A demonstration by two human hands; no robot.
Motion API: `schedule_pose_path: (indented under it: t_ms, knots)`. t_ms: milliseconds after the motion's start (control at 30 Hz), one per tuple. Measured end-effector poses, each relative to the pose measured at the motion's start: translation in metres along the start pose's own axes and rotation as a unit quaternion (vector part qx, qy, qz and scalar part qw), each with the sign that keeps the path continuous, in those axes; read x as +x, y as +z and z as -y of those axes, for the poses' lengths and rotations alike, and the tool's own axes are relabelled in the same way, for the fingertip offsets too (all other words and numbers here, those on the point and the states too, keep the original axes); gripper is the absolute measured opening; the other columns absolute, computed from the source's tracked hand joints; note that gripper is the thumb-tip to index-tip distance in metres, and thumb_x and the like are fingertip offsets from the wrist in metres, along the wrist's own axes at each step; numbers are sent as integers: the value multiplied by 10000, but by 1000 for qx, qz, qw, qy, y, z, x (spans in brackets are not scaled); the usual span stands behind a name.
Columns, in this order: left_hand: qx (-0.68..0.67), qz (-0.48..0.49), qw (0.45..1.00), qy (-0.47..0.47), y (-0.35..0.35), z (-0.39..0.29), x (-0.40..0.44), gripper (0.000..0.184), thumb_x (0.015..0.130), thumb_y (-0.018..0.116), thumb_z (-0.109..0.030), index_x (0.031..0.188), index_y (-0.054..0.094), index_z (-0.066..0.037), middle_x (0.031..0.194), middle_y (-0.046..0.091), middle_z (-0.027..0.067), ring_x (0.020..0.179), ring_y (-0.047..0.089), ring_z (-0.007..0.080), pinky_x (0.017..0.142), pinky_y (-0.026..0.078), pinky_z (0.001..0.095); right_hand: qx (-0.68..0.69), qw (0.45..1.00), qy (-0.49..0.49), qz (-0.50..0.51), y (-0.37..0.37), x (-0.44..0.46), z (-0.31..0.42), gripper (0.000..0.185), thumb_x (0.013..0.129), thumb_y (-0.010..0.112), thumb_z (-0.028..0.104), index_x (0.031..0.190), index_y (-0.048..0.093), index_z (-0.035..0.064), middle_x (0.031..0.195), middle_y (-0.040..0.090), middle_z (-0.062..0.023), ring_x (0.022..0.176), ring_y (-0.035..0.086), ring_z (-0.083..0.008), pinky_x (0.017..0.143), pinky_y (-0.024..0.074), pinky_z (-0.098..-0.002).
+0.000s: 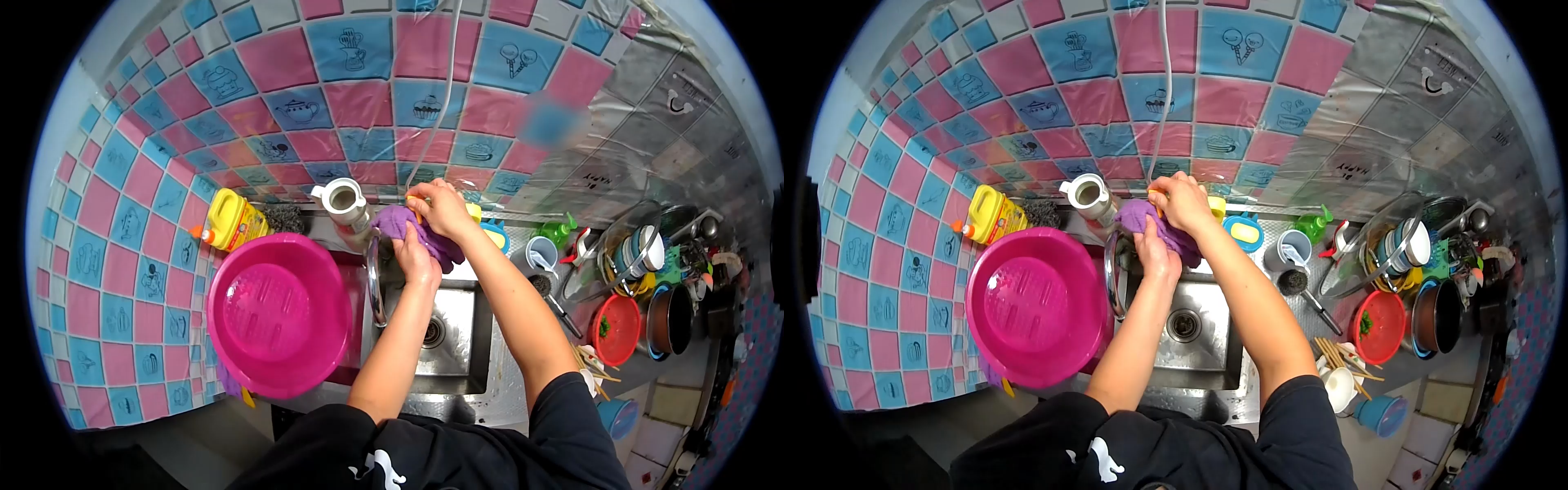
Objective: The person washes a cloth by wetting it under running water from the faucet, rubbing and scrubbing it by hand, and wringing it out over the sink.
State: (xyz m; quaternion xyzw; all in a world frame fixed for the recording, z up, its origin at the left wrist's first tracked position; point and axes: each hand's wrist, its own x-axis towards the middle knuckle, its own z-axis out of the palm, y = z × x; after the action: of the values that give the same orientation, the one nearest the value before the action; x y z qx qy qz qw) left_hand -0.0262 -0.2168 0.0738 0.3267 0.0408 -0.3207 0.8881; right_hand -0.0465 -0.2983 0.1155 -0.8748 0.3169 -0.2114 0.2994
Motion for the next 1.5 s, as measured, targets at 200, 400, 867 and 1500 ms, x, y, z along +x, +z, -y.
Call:
schedule_pose_path:
  t_ms: [200,400,867,1500]
  knots:
    - [-22,10,998,-50,5,-9,-10,297,929,386,-166,1204,377,-55,1178,473,98,1058,491,217,909,405,362,92,992,62,60,1,8,-12,197,783,589,296,899,652,150,842,626,-56,856,572,-234,818,367,-385]
    - [-9,17,999,-40,-6,-8,-10,319,914,425,-170,1205,391,-43,1177,475,100,1058,491,215,911,403,364,119,989,75,44,6,4,-11,231,787,584,322,883,661,127,795,650,-46,784,605,-223,744,395,-396]
    - [-38,-3,997,-60,-11,-2,-5,334,871,492,-229,1112,479,0,1108,519,91,1020,514,208,891,407,348,136,983,104,61,-1,5,-8,256,768,612,352,820,622,101,770,606,-62,764,571,-243,767,334,-385]
    - [57,-15,992,-116,-20,-10,-5,270,861,530,-183,1036,503,20,1011,561,105,895,571,193,797,466,320,62,994,67,61,2,5,-10,241,763,609,346,828,611,114,795,604,-73,835,563,-257,745,369,-396]
